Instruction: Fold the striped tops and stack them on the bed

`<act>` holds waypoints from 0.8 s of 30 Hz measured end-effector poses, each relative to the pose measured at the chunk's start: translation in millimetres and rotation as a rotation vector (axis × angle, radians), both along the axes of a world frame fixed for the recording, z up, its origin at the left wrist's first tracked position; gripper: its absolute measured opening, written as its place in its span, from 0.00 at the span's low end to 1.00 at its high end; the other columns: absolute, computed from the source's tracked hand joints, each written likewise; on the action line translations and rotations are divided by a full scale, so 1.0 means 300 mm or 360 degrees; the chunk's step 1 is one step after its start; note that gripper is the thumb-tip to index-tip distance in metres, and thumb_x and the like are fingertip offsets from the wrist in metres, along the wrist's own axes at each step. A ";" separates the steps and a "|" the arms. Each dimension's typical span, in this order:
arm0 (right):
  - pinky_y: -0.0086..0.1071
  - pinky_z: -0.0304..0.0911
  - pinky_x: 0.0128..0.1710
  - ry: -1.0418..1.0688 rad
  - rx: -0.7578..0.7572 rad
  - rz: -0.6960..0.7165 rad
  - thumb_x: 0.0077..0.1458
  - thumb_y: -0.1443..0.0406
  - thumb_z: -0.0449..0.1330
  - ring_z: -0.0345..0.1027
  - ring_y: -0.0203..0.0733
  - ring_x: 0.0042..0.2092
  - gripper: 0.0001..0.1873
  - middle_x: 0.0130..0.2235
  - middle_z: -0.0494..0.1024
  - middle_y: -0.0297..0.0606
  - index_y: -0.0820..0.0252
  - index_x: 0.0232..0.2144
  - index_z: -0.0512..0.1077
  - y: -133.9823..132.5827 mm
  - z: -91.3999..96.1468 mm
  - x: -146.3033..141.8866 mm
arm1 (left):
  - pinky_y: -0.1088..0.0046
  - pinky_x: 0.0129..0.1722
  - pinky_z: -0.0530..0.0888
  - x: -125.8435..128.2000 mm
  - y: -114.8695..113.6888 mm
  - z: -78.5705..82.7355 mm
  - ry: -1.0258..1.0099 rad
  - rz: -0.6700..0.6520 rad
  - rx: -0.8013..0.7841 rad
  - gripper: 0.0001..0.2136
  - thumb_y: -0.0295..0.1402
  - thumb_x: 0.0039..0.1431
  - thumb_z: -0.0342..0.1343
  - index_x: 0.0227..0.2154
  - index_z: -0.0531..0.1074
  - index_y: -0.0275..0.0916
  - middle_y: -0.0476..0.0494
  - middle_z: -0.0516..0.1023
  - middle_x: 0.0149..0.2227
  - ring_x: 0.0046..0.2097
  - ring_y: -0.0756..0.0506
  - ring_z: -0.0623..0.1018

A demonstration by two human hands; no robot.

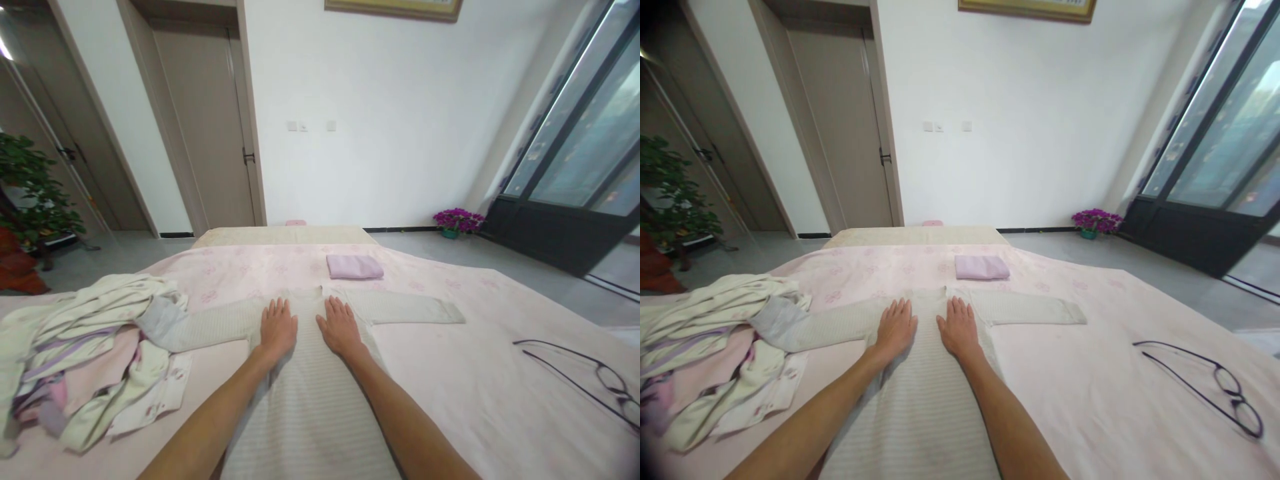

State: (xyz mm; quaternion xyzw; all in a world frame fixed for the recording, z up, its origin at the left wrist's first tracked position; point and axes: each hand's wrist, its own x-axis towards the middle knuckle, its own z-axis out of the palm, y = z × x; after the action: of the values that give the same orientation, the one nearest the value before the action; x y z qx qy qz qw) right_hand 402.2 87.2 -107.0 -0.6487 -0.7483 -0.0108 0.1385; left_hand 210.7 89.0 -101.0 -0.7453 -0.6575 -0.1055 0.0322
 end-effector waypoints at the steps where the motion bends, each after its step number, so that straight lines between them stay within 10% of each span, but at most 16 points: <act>1: 0.46 0.35 0.67 -0.0004 0.0012 0.0001 0.67 0.52 0.41 0.42 0.51 0.70 0.35 0.69 0.53 0.50 0.70 0.67 0.55 -0.002 0.000 0.000 | 0.50 0.64 0.54 0.012 -0.035 -0.007 -0.0028 -0.0050 -0.0007 0.29 0.42 0.68 0.36 0.65 0.57 0.30 0.29 0.57 0.68 0.69 0.32 0.56; 16: 0.52 0.32 0.67 -0.0134 -0.0123 -0.0193 0.67 0.50 0.38 0.38 0.52 0.71 0.36 0.70 0.48 0.51 0.68 0.68 0.51 -0.064 0.007 0.200 | 0.52 0.66 0.48 -0.184 -0.251 -0.004 0.0040 -0.0099 -0.0051 0.31 0.50 0.68 0.37 0.66 0.57 0.34 0.32 0.54 0.69 0.70 0.35 0.54; 24: 0.54 0.30 0.67 -0.0127 -0.0131 -0.0253 0.67 0.51 0.40 0.33 0.56 0.71 0.37 0.70 0.47 0.55 0.73 0.67 0.52 -0.175 0.082 0.175 | 0.51 0.68 0.49 -0.083 -0.418 0.061 -0.0022 -0.0346 -0.0010 0.29 0.48 0.69 0.36 0.65 0.60 0.37 0.36 0.58 0.68 0.70 0.37 0.54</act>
State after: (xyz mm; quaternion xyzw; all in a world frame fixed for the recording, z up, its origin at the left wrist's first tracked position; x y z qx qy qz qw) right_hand 454.7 34.5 -82.5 -0.7102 -0.6992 -0.0167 0.0804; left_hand 186.0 -36.3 -82.8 -0.8116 -0.5734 -0.1114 0.0136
